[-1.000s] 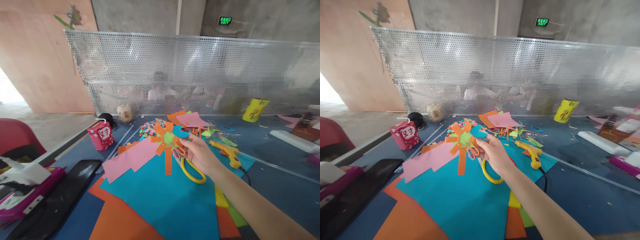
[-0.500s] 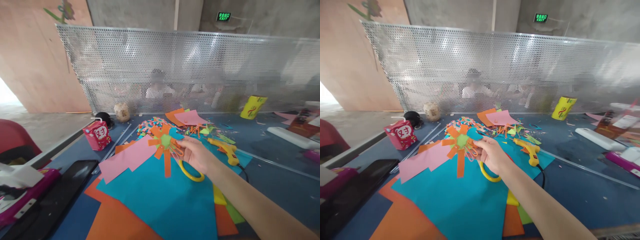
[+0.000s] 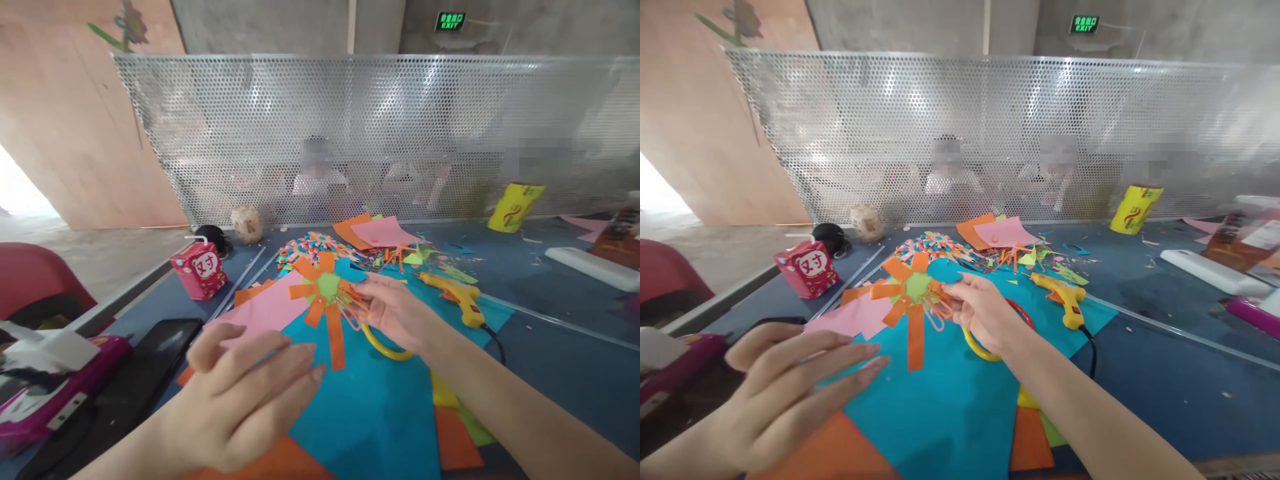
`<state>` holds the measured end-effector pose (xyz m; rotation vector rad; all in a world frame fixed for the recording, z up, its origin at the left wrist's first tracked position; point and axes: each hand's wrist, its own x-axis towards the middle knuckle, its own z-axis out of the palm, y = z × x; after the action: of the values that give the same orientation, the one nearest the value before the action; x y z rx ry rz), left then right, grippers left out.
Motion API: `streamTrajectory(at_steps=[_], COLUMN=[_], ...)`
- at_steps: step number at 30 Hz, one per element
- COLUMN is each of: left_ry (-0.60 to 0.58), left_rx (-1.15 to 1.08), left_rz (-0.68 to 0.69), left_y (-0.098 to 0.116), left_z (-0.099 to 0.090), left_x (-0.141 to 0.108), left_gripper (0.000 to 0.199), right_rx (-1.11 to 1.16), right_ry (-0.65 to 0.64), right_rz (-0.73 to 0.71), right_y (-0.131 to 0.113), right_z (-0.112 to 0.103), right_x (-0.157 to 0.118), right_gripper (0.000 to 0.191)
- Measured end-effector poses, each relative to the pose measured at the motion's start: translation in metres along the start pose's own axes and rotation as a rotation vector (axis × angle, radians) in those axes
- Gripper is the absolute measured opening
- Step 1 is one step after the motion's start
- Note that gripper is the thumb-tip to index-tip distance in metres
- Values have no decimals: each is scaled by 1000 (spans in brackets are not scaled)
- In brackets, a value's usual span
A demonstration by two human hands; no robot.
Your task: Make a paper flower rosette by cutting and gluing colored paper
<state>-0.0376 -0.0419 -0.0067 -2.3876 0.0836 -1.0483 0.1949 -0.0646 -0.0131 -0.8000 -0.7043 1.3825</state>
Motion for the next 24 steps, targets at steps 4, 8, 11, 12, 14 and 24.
streamTrajectory(at_steps=[4,8,11,12,14,24], left_ry=[88,84,79,83,88,136], left_rx=[67,95,83,81,84,-37], left_rz=[9,-123,-175,-188,-183,-249], left_y=[-4,4,5,5,4,7], left_z=[22,29,30,30,31,29], left_x=[10,13,16,17,16,8], left_gripper=[24,20,17,19,22,15], right_rx=[7,22,20,13,-5,-60], right_ry=[11,12,38,43,38,-27], right_rz=[11,4,-9,-11,-9,17], right_y=[-1,0,1,2,3,11], right_z=[3,3,4,4,5,3], right_x=[-3,-2,-1,-1,-2,-3], right_gripper=[23,23,24,24,24,17])
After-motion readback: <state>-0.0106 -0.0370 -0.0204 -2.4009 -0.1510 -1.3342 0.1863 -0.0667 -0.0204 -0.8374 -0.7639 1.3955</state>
